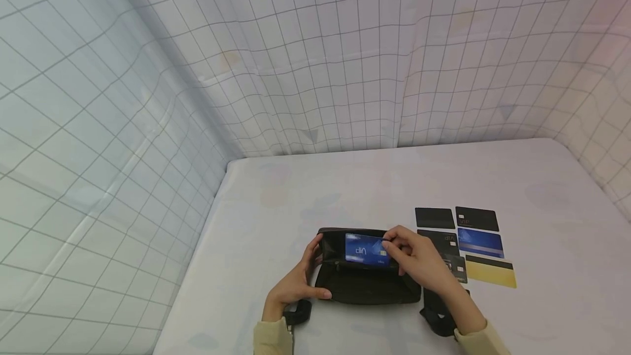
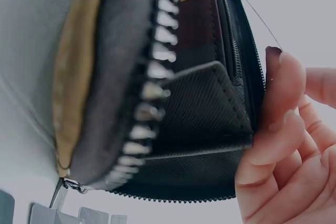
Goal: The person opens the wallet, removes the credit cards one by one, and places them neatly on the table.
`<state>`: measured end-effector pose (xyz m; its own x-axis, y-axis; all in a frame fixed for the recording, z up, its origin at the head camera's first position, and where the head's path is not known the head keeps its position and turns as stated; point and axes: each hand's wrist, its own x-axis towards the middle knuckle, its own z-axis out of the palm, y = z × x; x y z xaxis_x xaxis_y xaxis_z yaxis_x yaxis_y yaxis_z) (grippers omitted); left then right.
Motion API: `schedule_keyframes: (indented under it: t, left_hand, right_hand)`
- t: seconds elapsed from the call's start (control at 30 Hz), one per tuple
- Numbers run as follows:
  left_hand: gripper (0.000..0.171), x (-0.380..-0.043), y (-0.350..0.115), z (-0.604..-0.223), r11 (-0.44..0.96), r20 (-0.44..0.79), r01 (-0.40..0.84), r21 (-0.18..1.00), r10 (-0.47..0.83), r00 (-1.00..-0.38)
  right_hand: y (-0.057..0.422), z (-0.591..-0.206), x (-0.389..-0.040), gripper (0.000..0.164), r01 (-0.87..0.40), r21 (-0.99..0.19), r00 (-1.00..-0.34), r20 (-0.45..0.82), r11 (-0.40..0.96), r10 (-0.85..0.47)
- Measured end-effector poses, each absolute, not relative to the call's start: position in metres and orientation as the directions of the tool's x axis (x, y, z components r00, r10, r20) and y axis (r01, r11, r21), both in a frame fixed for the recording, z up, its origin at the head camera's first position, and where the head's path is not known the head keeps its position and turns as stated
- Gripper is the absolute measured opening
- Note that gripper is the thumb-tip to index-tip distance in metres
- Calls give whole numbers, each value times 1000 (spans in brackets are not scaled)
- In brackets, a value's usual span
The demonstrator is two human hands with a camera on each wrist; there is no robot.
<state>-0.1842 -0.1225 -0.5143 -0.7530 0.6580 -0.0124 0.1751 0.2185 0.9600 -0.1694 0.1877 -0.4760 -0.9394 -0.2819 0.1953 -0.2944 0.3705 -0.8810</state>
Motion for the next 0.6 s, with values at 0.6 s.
schedule_keyframes:
  t: [0.6]
  left_hand:
    - [110,-184,-123,-512,208,7,197,958,670,-742]
  right_hand:
    - [212,-471,-161,15,-210,-943,-977,194,259,-86]
